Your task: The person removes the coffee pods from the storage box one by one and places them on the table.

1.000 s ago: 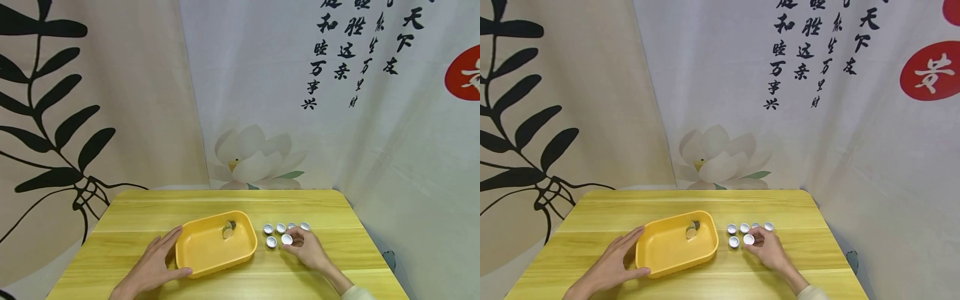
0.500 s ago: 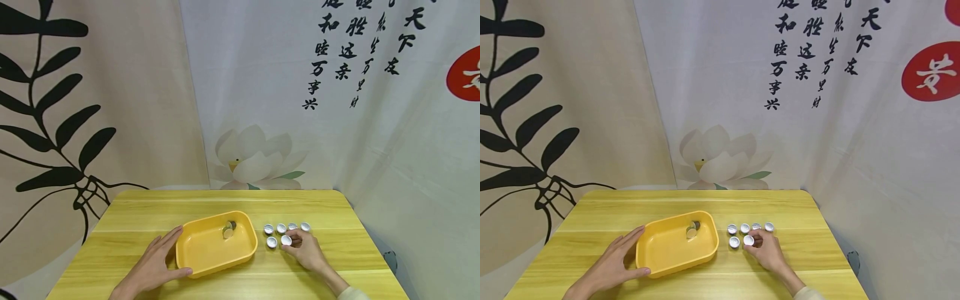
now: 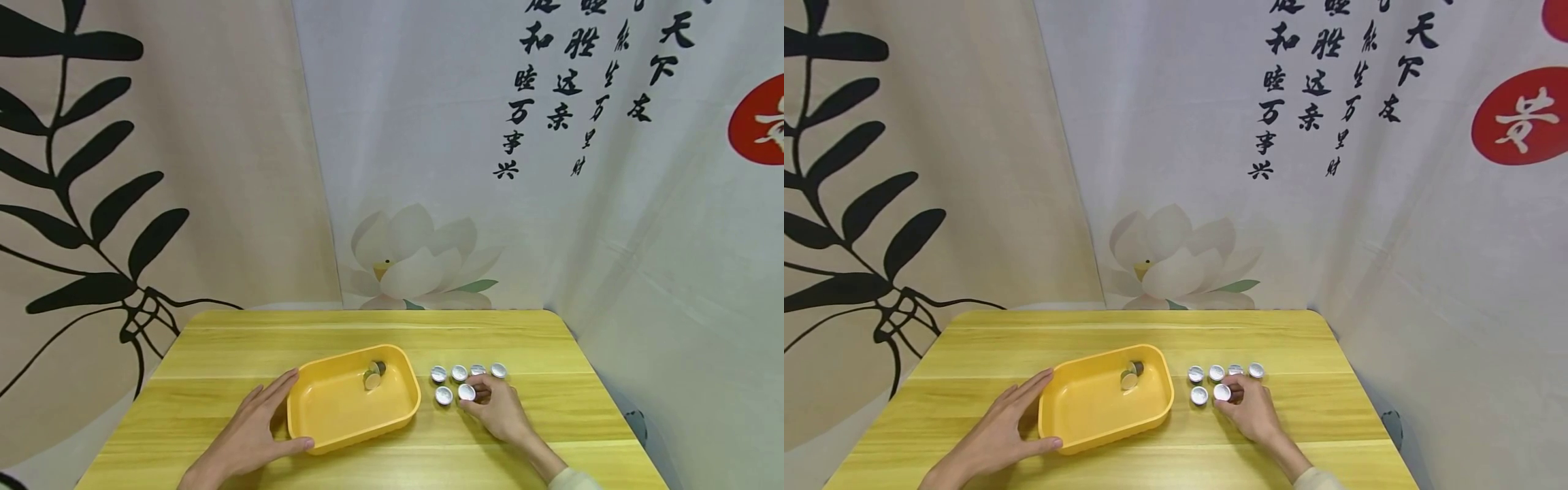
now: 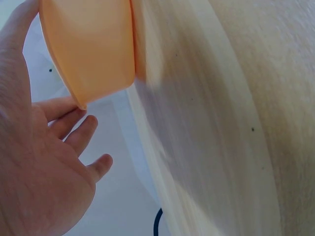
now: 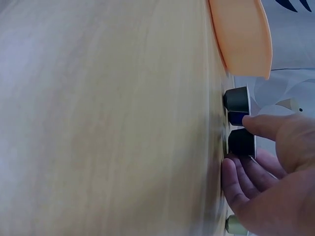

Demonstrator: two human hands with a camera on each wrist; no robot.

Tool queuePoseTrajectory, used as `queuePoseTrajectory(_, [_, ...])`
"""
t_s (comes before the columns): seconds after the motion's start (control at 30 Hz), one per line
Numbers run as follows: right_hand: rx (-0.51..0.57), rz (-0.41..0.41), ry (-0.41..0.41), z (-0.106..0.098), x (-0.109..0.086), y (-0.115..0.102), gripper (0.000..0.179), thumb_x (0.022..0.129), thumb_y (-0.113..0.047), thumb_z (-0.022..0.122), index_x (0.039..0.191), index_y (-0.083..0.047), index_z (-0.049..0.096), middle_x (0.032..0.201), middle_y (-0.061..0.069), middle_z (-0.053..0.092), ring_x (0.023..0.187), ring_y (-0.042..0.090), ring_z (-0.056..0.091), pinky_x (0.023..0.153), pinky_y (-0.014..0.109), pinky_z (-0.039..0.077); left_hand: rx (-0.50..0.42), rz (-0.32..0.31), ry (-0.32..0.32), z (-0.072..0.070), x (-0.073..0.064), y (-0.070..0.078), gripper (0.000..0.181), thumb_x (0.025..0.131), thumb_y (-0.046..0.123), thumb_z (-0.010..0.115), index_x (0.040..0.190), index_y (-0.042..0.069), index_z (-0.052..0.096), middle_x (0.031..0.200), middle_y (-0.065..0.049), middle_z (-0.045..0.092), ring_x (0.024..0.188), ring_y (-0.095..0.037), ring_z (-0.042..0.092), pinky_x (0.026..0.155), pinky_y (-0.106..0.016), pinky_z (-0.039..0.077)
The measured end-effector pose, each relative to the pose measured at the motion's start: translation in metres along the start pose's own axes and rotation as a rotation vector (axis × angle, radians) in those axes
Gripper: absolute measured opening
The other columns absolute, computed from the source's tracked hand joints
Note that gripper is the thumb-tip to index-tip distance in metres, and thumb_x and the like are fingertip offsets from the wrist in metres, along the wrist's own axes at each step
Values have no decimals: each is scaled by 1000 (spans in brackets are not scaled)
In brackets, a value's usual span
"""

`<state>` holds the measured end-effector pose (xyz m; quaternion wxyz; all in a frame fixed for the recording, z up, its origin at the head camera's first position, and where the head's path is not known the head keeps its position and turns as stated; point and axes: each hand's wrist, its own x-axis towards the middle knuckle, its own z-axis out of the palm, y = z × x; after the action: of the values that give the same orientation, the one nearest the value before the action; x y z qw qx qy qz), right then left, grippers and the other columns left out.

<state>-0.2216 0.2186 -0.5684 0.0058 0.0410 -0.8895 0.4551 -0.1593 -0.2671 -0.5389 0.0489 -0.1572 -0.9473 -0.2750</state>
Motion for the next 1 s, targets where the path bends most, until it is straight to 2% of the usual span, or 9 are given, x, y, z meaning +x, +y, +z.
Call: queuePoseTrajectory(1.0, [-21, -4, 14, 2, 2, 2, 33, 87, -8, 98, 116, -9, 81, 106, 2, 85, 89, 7, 76, 78, 17, 62, 13, 2, -6, 0, 1, -1, 125, 83, 78, 88, 175, 6, 41, 180, -18, 44, 161, -48, 51, 129, -83, 31])
